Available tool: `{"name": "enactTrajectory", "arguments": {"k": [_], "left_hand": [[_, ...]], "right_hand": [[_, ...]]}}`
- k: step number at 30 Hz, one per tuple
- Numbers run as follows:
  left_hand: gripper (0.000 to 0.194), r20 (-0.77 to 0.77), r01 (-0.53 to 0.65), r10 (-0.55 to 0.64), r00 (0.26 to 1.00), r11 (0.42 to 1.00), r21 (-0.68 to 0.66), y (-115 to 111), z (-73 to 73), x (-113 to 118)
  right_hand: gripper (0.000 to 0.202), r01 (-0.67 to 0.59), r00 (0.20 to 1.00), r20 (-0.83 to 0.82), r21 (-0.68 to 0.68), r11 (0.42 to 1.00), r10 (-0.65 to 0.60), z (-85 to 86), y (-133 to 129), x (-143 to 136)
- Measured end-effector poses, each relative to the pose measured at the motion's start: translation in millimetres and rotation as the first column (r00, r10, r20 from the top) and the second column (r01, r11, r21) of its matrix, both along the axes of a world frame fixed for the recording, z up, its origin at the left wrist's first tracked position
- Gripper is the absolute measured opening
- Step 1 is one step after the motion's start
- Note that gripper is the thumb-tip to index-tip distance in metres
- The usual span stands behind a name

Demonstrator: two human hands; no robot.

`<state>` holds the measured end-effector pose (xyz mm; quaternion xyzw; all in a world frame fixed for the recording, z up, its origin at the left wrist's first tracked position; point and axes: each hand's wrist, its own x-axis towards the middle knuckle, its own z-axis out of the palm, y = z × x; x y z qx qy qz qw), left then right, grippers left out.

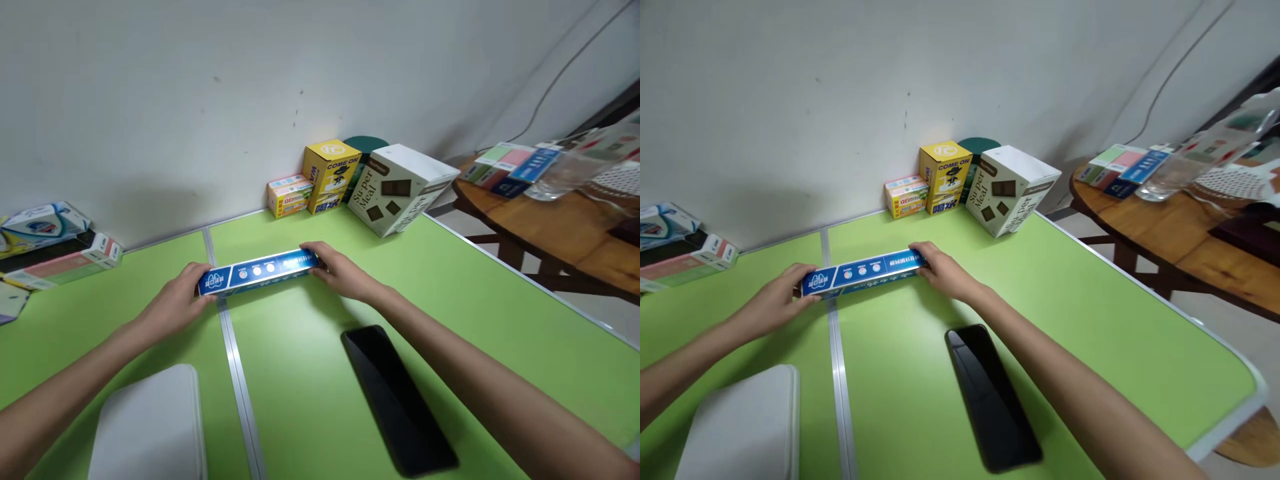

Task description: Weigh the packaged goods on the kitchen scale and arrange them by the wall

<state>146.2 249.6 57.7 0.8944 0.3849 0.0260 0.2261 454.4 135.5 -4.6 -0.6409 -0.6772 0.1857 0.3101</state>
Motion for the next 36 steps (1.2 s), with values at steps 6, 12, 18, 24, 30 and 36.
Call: {"name": "enactTrajectory", "arguments": {"k": [6, 12, 18, 24, 30, 36], "left_hand": [[0.056, -0.013, -0.208, 0.208, 0.978, 0.978, 0.001, 44, -6.7, 15], [0.056, -0.001, -0.192, 0.192, 0.981, 0.980, -0.044, 58, -13.2, 22], [0.054, 0.126, -0.094, 0.111, 0.986, 0.987, -0.133, 53, -22.0, 91], [0.066, 0.385, -0.023, 0.194, 0.902, 0.914, -0.405, 15, -43.4, 190], [0.073, 0.426, 0.214, 0.070, 0.902, 0.784, -0.582, -33, -63.3, 256], [0.074, 0.448, 0.275, 0.035, 0.893, 0.746, -0.607, -39, -73.5, 288]], "right_hand": [[0.047, -0.020, 0.990, 0.138, 0.027, 0.999, 0.016, 0.3, 74, 10], [0.045, -0.027, 0.995, 0.100, -0.008, 1.000, 0.027, -0.6, 70, 17], [0.039, 0.235, 0.969, -0.045, -0.115, 0.965, -0.241, 1.6, -20, 47], [0.050, 0.602, 0.720, -0.262, -0.226, 0.766, -0.643, -4.9, -103, 54], [0.056, 0.794, 0.480, -0.303, -0.250, 0.554, -0.823, -12.9, -114, 62], [0.058, 0.844, 0.432, -0.288, -0.205, 0.496, -0.855, -16.1, -110, 82]]}}
